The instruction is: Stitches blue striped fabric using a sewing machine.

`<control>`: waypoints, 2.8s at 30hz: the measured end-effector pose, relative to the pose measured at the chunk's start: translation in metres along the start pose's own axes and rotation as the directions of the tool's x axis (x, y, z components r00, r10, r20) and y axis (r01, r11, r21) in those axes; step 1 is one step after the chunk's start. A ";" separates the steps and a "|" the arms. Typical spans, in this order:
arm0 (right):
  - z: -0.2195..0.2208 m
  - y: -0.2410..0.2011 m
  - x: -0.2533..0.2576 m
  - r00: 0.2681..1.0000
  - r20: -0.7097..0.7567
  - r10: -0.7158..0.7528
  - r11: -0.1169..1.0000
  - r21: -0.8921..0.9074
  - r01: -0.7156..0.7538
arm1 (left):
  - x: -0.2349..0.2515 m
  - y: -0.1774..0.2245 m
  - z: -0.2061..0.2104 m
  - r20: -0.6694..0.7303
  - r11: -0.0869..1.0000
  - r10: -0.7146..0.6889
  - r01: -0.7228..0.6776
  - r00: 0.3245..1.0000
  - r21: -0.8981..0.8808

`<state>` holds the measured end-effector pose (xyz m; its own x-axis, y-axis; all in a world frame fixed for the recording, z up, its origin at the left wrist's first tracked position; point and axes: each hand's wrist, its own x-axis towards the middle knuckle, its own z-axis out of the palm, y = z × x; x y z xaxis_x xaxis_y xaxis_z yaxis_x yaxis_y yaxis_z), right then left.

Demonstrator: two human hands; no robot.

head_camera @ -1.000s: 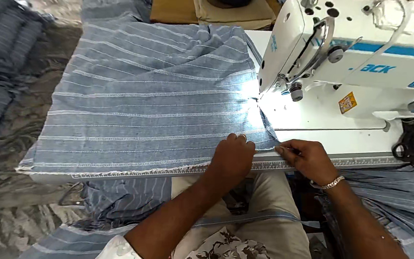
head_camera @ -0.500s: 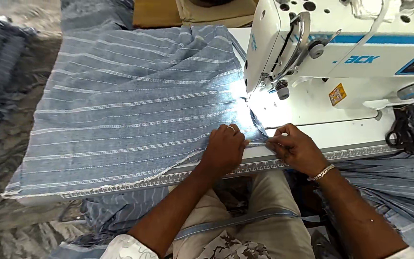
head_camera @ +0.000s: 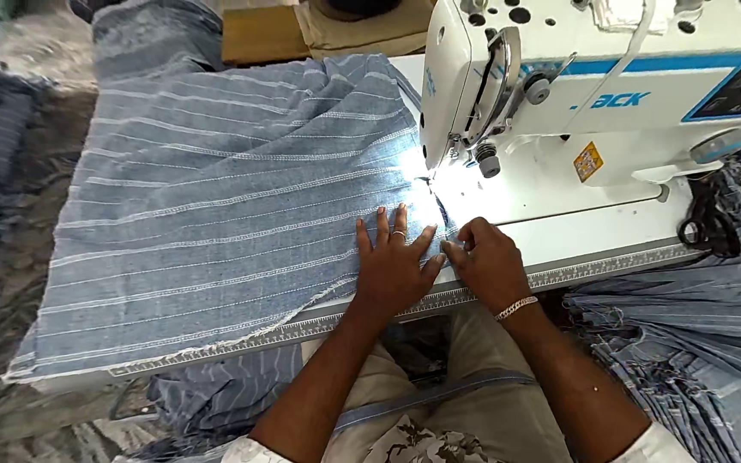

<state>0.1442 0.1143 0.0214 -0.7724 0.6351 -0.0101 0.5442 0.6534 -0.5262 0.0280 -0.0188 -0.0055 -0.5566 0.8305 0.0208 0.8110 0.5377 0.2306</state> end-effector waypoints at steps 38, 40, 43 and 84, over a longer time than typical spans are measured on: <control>-0.154 0.113 0.034 0.986 -0.163 0.017 0.940 -0.333 -0.071 | 0.119 -0.048 -0.026 0.066 0.978 -0.192 0.197 0.979 -0.067; -0.147 0.136 0.030 0.982 -0.180 0.061 0.880 -0.455 -0.138 | 0.122 -0.050 -0.027 0.065 0.979 -0.186 0.190 0.980 -0.070; -0.114 0.155 0.025 0.992 -0.042 0.121 0.839 -0.530 -0.125 | 0.120 -0.053 -0.028 0.055 0.984 -0.149 0.154 0.987 -0.085; 0.003 -0.025 0.043 0.992 0.079 -0.096 0.960 -0.255 0.113 | -0.090 0.062 -0.049 0.755 0.929 0.339 -0.070 0.561 -0.364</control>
<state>0.0961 0.1239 0.0316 -0.8446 0.5347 -0.0265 0.5184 0.8044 -0.2901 0.1197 -0.0678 0.0547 0.0986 0.7576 -0.6452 0.7261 0.3886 0.5673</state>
